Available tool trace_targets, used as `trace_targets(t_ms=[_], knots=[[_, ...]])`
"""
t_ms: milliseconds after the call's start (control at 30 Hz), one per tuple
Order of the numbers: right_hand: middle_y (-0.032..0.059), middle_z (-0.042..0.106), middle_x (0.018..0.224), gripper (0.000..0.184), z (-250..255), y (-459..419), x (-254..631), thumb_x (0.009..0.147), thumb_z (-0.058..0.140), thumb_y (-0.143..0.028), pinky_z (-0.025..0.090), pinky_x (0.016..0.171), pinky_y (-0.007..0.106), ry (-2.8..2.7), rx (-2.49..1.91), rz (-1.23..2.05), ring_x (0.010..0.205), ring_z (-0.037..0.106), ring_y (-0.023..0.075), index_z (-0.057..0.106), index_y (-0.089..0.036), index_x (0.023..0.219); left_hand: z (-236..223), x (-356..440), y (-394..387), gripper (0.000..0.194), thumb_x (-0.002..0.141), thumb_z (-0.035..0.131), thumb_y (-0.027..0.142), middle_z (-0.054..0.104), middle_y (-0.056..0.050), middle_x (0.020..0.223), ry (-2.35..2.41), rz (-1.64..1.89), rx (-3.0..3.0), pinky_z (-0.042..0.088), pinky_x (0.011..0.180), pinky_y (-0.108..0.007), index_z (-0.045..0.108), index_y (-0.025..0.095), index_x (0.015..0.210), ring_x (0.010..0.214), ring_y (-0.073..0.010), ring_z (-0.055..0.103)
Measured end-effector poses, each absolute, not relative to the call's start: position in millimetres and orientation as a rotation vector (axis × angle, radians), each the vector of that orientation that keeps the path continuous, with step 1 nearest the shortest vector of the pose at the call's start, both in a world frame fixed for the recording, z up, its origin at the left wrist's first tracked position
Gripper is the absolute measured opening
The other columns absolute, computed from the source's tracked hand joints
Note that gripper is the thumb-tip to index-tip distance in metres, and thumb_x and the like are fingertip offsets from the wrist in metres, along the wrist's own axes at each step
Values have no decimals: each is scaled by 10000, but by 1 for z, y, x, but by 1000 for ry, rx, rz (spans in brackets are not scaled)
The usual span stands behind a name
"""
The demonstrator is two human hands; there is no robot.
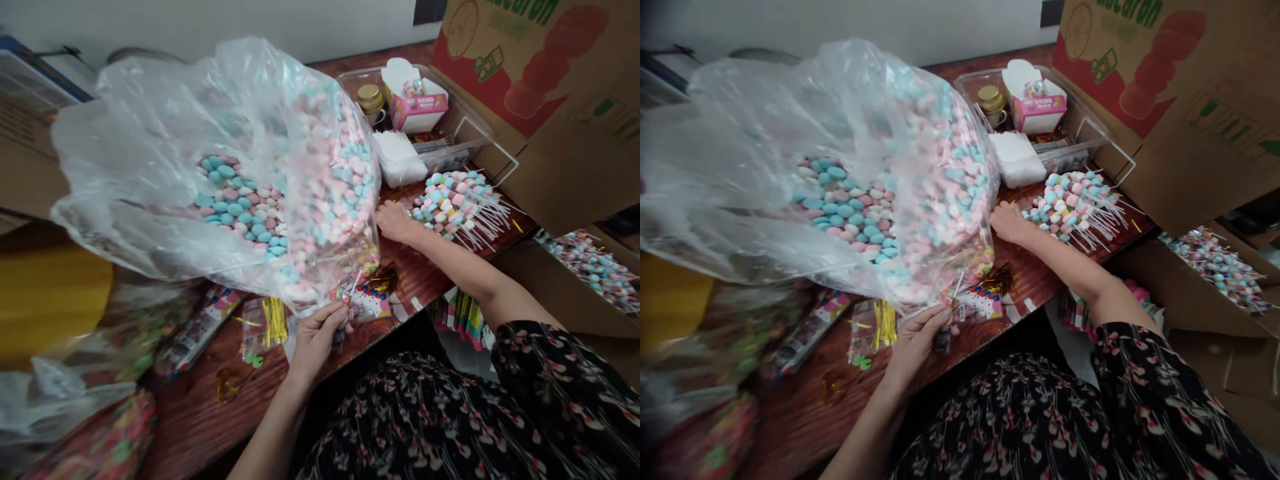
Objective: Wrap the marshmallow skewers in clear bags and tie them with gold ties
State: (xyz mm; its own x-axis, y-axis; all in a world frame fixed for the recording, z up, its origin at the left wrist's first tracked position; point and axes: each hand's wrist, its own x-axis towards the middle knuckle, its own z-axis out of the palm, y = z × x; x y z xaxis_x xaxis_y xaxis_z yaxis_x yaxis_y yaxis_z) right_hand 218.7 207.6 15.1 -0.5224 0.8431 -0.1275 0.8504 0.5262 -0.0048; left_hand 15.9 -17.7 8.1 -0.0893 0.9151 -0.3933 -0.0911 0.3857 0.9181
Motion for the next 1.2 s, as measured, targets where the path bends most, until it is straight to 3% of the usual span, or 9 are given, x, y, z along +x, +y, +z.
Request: trace_targets(t_ms=[167,267,367,467,567,633,800,1200], knots=[[236,645,1088,332,27,192,247,814,463,-74,392,788,369,2629,1586,-53,1017,572,313,597,-38,1115,3,15,-21,274,722,752,394,663,1,599,1406,1050,717,420,497,-184,738,159,862,506,-88,563],[155,684,919,255,37,170,269,847,448,-117,382,734,327,2688,1796,-112,879,613,266,616,-95,1038,1,20,-18,265,717,755,385,672,1,632,1401,1064,709,422,504,-187,735,159,855,512,-84,560],[67,670,775,185,41,127,269,873,452,-149,399,687,292,2991,1904,-409,735,605,198,636,-148,899,3,30,-11,266,741,735,403,656,3,617,1384,1024,781,410,506,-192,739,148,820,507,-84,539],[42,693,839,187,35,76,242,886,488,-144,454,710,263,3468,1501,-774,759,614,152,655,-168,967,7,39,-4,264,755,713,396,636,10,598,1388,1040,873,421,547,-208,752,143,820,528,-92,525],[64,693,804,279,22,39,209,871,471,-80,474,682,274,3668,1260,-650,714,592,155,673,-145,1052,10,41,-1,215,767,687,357,630,15,632,1388,1114,960,431,611,-215,739,148,758,598,-101,526],[74,703,808,313,14,31,194,863,459,-54,490,679,275,3665,1313,-674,702,599,154,681,-138,1068,11,38,-4,209,798,651,337,601,23,629,1369,1123,1020,418,610,-214,719,152,729,601,-99,504],[46,748,857,329,6,36,185,815,501,-44,527,720,243,3542,1316,-1112,730,662,130,713,-179,1026,9,26,-17,215,861,609,331,627,-7,738,1367,1128,1327,446,711,-244,706,160,775,716,-133,548],[26,774,894,342,19,39,191,757,519,-54,520,739,218,3073,1403,-1637,773,711,135,759,-181,965,4,27,-21,287,949,508,315,547,-4,682,1357,1082,1673,404,658,-247,629,168,734,674,-128,508]])
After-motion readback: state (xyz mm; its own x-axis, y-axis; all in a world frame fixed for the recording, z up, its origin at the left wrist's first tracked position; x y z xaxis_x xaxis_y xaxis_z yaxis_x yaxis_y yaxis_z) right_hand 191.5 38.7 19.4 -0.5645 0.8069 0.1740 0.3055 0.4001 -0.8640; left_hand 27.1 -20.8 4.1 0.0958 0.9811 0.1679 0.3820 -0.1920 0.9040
